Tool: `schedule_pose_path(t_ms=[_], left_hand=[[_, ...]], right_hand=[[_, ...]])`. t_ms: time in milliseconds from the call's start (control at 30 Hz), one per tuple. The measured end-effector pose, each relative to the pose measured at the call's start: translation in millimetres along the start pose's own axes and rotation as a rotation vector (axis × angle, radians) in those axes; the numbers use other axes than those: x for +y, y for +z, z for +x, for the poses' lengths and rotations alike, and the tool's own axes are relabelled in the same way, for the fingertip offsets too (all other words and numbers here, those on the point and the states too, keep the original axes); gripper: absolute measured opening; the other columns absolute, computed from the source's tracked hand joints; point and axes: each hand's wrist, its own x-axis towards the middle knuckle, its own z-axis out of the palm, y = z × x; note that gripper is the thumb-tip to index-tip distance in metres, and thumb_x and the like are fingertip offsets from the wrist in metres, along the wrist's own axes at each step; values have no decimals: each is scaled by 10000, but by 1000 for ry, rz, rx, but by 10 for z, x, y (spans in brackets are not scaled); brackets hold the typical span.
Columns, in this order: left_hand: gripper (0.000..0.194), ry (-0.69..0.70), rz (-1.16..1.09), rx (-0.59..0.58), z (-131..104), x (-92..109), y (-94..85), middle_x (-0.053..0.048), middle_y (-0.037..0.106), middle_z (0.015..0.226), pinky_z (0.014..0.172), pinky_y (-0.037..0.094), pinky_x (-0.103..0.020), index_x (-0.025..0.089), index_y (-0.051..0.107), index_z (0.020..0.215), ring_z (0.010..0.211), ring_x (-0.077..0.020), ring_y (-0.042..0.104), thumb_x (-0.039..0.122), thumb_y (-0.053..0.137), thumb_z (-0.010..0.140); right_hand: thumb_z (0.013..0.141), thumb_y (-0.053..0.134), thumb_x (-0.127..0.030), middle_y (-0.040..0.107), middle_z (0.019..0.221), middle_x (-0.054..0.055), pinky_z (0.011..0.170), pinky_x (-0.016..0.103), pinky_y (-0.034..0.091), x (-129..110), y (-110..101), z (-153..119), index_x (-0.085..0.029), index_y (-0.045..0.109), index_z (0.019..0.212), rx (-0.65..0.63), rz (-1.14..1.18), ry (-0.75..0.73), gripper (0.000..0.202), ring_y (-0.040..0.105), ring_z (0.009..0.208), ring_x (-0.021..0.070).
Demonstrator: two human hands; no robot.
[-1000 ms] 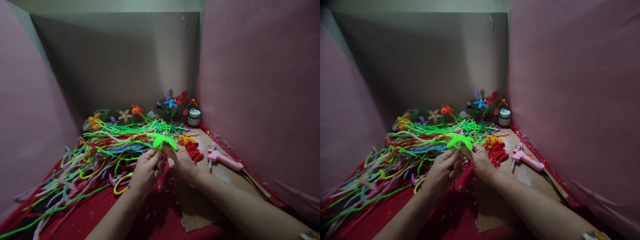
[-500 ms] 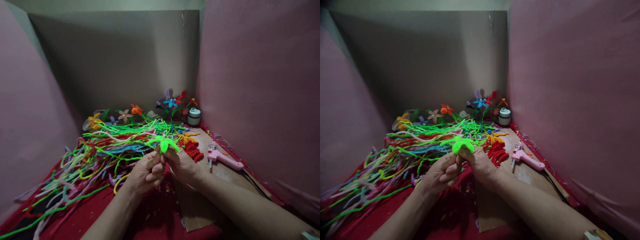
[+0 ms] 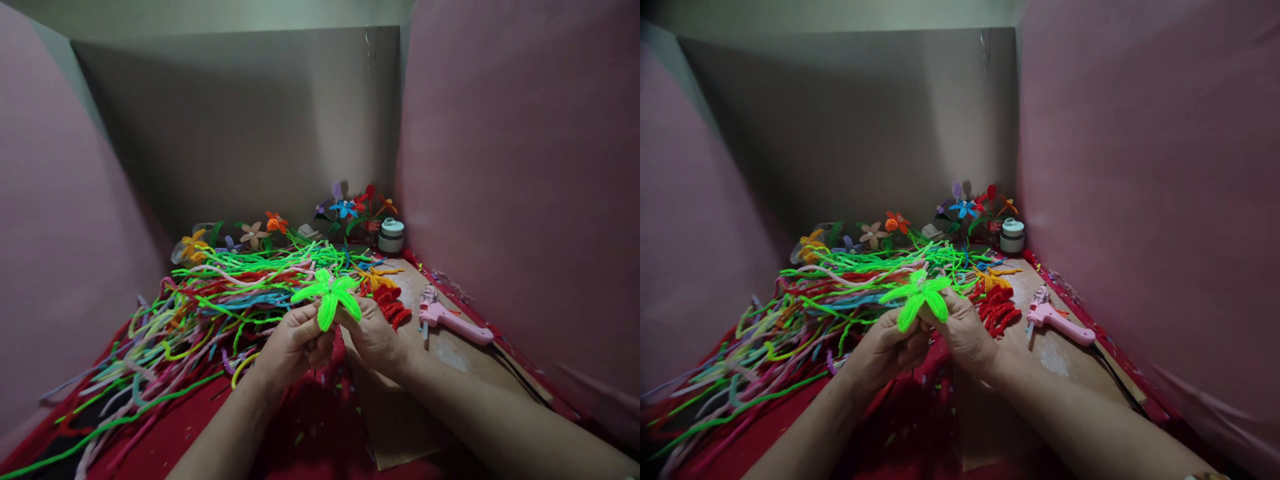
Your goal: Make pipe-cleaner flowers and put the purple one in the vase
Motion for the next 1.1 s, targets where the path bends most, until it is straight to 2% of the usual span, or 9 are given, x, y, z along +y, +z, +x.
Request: schedule_pose_path(t_ms=[233,433,600,733,833,967,1033,1100], left_hand=[[165,37,58,28,13,-19,-37,51,422,428,379,287,-179,126,609,692,345,-41,338,273,630,764],[227,50,95,51,16,-8,-46,36,452,416,379,310,-187,112,627,634,341,-51,375,321,680,702],[254,38,125,149,-3,48,41,3,523,456,404,338,-189,106,605,510,390,-63,433,293,744,611],[176,84,242,144,-29,107,48,-16,607,570,529,415,-222,123,672,653,496,-94,501,293,715,663],[217,117,432,178,-46,170,-22,-25,637,662,633,444,-250,132,678,716,589,-120,538,339,627,761],[188,285,616,375,-31,231,-119,-26,642,775,687,467,-259,145,650,834,721,-150,585,315,578,798],[216,433,704,490,-21,233,-131,-23,634,837,718,483,-278,169,612,962,781,-162,599,274,603,774],[331,606,868,568,-28,226,-113,-29,623,915,746,489,-290,198,569,1079,833,-166,600,234,622,754]], right_hand=[[751,638,-475,603,780,30,794,317,449,-32,11,-1,-196,686,685,-33,-51,-51,291,523,840,182],[764,629,-459,598,692,20,636,262,492,-72,53,-22,-186,674,674,-105,35,9,291,568,712,154],[727,668,-456,594,775,20,598,245,482,-164,80,-22,-198,681,722,-72,-27,-87,259,543,654,124],[754,627,-484,578,729,7,507,225,441,-216,75,-11,-209,684,761,-126,-41,-99,280,480,545,96],[775,610,-479,560,679,-3,568,231,441,-180,29,6,-205,678,710,-111,-42,-122,290,459,556,94],[788,609,-455,547,635,-5,670,261,441,-49,-45,30,-197,667,677,-74,0,-88,286,467,614,113],[785,611,-457,567,657,5,672,277,442,1,-55,29,-197,674,723,-113,63,-35,274,483,637,128],[779,616,-460,585,693,14,672,283,441,19,-46,18,-194,679,757,-166,109,8,274,493,663,138]])
